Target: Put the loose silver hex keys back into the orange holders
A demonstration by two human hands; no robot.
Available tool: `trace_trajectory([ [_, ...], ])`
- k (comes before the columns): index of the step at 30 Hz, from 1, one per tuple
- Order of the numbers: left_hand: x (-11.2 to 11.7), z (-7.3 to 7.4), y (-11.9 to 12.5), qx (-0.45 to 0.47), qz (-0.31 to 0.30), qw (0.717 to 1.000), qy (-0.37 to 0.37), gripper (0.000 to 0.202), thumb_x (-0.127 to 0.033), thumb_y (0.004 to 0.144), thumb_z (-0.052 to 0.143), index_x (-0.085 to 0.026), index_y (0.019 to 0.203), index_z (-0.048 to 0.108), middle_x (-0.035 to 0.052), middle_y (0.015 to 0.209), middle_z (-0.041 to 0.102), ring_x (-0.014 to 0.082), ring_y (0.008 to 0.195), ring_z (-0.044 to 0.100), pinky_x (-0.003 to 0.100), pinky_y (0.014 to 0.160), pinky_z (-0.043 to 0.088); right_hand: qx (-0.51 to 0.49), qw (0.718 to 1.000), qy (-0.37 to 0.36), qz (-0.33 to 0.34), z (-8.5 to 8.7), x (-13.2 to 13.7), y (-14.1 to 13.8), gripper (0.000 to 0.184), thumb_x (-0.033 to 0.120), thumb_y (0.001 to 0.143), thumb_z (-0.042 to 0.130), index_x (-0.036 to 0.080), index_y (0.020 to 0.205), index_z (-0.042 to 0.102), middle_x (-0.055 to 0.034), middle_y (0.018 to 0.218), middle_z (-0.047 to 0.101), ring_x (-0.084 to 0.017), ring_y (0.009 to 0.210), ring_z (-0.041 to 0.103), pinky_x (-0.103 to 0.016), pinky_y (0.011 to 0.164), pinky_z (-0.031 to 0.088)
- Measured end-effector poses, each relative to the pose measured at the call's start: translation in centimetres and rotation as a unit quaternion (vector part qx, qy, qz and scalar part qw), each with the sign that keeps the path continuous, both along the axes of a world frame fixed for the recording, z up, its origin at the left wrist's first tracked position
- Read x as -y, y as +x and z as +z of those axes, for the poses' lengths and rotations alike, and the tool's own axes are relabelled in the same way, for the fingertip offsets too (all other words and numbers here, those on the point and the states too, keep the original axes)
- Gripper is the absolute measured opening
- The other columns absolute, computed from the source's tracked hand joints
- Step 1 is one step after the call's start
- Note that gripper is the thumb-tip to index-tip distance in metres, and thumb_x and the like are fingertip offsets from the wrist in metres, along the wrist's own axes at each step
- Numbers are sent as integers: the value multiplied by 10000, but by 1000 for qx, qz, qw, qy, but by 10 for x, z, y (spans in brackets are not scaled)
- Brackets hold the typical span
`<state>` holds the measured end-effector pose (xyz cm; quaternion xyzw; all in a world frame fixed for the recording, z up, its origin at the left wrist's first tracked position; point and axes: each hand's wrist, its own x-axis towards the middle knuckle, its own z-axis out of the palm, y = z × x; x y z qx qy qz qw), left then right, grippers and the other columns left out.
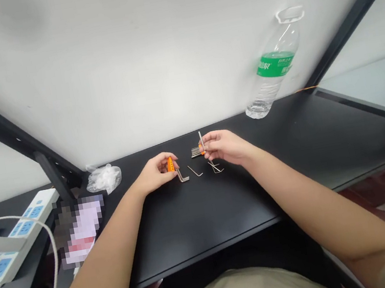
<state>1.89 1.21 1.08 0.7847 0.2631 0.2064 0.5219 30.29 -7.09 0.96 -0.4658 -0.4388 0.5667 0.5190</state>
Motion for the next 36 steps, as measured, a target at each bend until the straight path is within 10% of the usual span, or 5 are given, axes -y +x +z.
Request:
trace_trajectory([
  [7,-9,-12,-1,30,38,999,-9,502,-304,745,814,-172,1180,599,69,1019,698,172,921,678,380,943,546,-130,988,-48,65,-7,-1,-20,253,194,767,833,141,991,728,-71,936,731,-86,695,633,-188,639,558],
  [15,-10,-15,0,29,49,998,-14,492,-298,751,808,-176,1186,611,73,1027,702,181,924,684,396,952,542,168,984,-24,54,-21,-7,-51,325,229,799,820,135,1083,692,-44,646,705,-152,531,649,-245,506,535],
  [30,-3,-4,0,-2,11,1000,-26,464,-283,762,795,-167,1168,601,52,971,705,177,915,689,372,929,545,478,855,170,112,-4,10,-72,201,123,876,589,220,1006,707,-11,973,739,-137,756,630,-251,717,427],
  [36,2,-1,-1,-6,-12,999,-50,513,-283,772,793,-166,1223,578,121,1070,736,187,893,708,376,869,566,513,839,170,-66,10,9,-16,154,198,862,592,195,956,714,-25,911,721,-152,771,614,-260,729,434],
])
